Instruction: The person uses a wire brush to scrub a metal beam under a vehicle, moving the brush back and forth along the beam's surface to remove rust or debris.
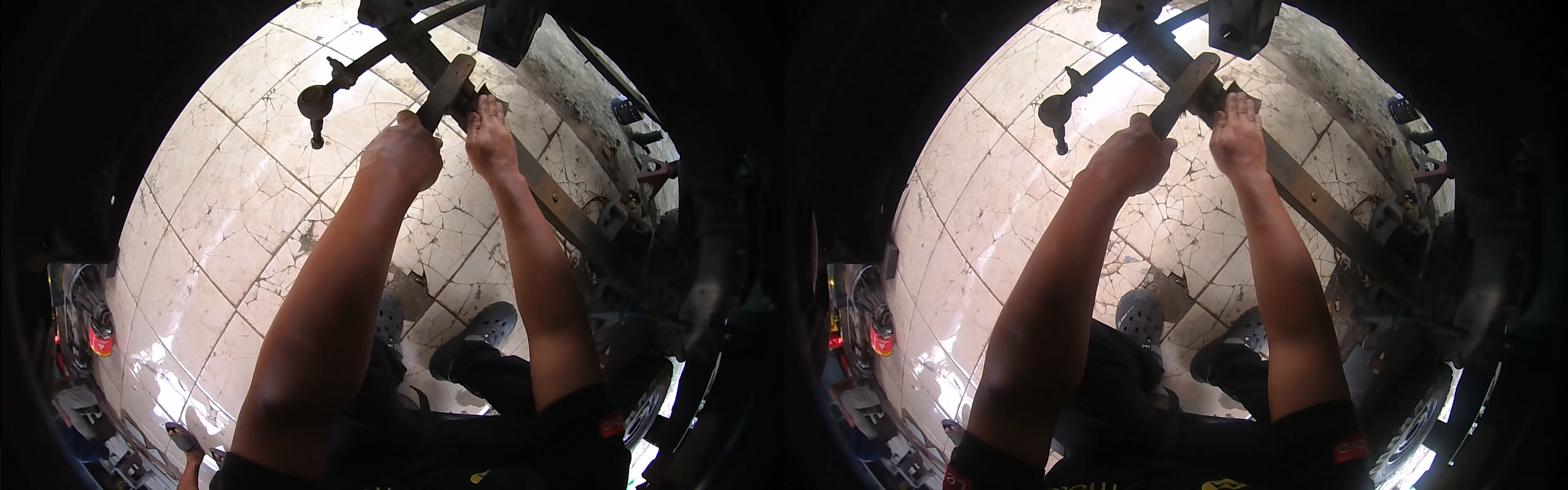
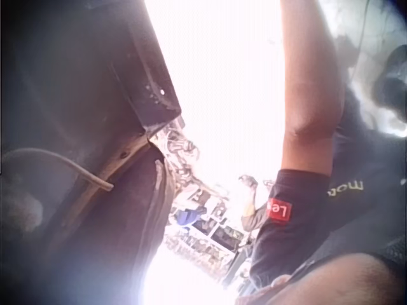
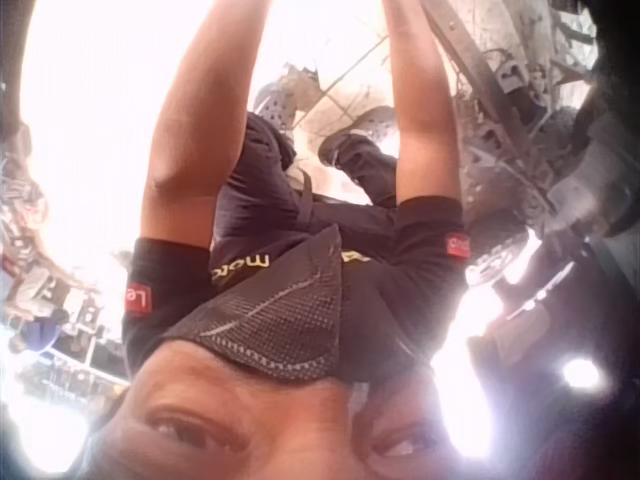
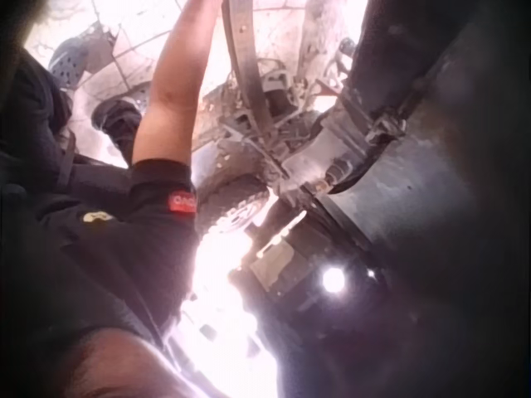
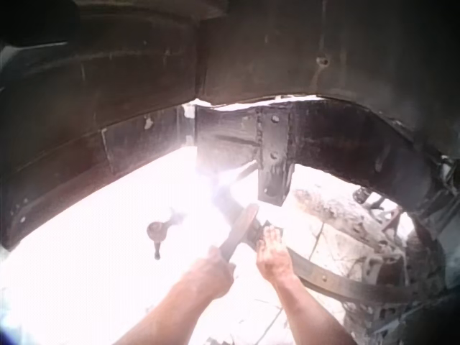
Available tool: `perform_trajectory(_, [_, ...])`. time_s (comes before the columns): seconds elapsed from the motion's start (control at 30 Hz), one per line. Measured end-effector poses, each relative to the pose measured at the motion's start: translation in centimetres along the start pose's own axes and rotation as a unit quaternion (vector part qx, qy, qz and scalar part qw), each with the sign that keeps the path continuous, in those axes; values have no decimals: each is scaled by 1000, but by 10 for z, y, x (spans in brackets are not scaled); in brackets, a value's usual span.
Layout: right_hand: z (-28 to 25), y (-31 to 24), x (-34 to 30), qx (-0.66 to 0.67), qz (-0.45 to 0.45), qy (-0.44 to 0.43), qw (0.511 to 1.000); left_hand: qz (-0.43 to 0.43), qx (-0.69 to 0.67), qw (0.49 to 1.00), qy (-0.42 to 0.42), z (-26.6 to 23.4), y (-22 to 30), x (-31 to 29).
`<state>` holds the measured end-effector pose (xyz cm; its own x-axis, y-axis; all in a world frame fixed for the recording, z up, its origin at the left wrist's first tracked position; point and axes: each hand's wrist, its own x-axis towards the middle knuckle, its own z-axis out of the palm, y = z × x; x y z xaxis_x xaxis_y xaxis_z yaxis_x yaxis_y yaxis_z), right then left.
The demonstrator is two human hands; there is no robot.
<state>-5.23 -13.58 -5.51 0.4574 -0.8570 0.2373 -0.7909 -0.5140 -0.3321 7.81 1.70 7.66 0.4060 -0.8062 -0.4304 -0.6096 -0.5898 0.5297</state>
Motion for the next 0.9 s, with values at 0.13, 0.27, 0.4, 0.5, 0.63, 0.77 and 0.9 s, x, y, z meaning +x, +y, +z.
perform_trajectory(0.13, [0, -2, 0, 8, 11, -8, 1000, -12, 9, 1000, -12, -2, 0, -1])
perform_trajectory(0.27, [3, 6, -1, -2, 23, 5, 1000, -8, 18, 1000, -8, 0, 1, -1])
perform_trajectory(0.4, [1, -5, -10, 3, 38, -25, 999, 20, 15, 1000, 5, 2, -7, 3])
perform_trajectory(0.5, [3, 2, -17, -2, 21, 2, 1000, 11, 12, 1000, 4, 3, -7, 2])
perform_trajectory(0.63, [-5, 6, -14, -22, 65, -22, 997, -3, 30, 999, -28, 0, 3, 2])
perform_trajectory(0.77, [-5, -2, -27, 3, 9, -19, 1000, -10, 20, 999, -31, 0, 0, 2])
perform_trajectory(0.9, [-1, 0, -31, -35, 35, -6, 999, -4, 22, 999, -26, 1, 2, 5])
